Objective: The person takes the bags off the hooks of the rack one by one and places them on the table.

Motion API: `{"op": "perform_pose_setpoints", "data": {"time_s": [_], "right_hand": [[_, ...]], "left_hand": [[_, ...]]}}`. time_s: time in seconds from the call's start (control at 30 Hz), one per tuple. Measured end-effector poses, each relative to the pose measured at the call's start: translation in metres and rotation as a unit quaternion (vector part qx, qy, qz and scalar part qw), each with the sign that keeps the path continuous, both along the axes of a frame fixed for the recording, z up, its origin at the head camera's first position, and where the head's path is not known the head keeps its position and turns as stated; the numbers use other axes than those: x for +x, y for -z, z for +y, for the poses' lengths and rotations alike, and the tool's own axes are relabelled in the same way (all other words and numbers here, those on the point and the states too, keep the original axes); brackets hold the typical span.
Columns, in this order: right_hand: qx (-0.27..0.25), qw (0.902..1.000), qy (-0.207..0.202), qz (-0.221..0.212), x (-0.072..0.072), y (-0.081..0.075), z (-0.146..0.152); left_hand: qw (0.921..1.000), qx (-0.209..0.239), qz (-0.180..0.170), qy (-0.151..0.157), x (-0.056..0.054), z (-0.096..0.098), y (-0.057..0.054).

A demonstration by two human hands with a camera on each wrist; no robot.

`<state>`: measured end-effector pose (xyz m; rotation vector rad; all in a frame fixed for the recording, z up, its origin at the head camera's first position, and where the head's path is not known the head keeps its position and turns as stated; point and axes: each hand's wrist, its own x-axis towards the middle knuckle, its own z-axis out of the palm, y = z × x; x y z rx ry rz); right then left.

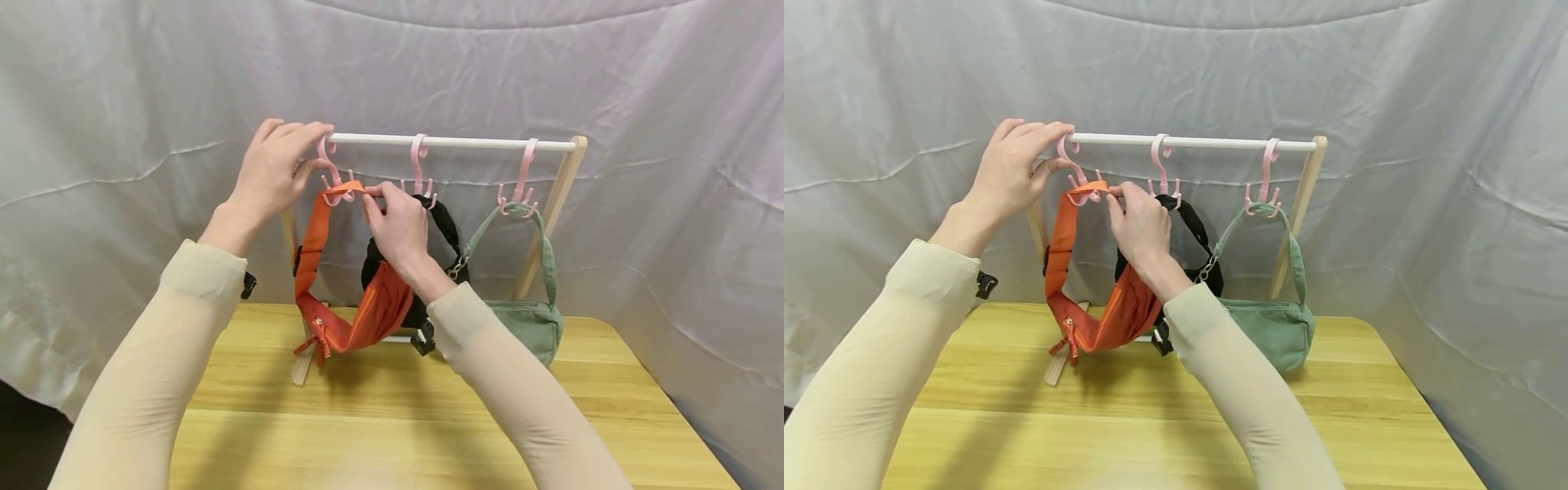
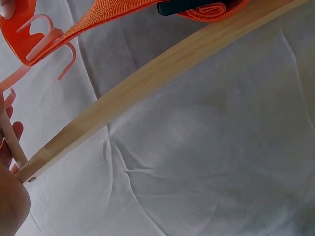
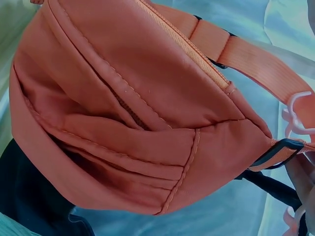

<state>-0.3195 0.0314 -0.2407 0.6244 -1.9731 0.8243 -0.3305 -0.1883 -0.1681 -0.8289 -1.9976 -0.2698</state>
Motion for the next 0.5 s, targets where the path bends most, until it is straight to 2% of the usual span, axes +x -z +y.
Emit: {"op": "perform_pose_setpoints", "data": {"time_s": [0.27,0.5], "right_hand": [[-0.012,0.9999,0.007,-0.006,0.001,-0.010,-0.001],[-0.007,1.0000,0.005,0.000,0.001,-0.018,-0.004]], "left_hand": [[0.9999,-0.008,0.000,-0.012,-0.001,-0.001,0.000],[1.0000,-0.003,0.003,0.000,-0.001,-0.002,0.000]]}}
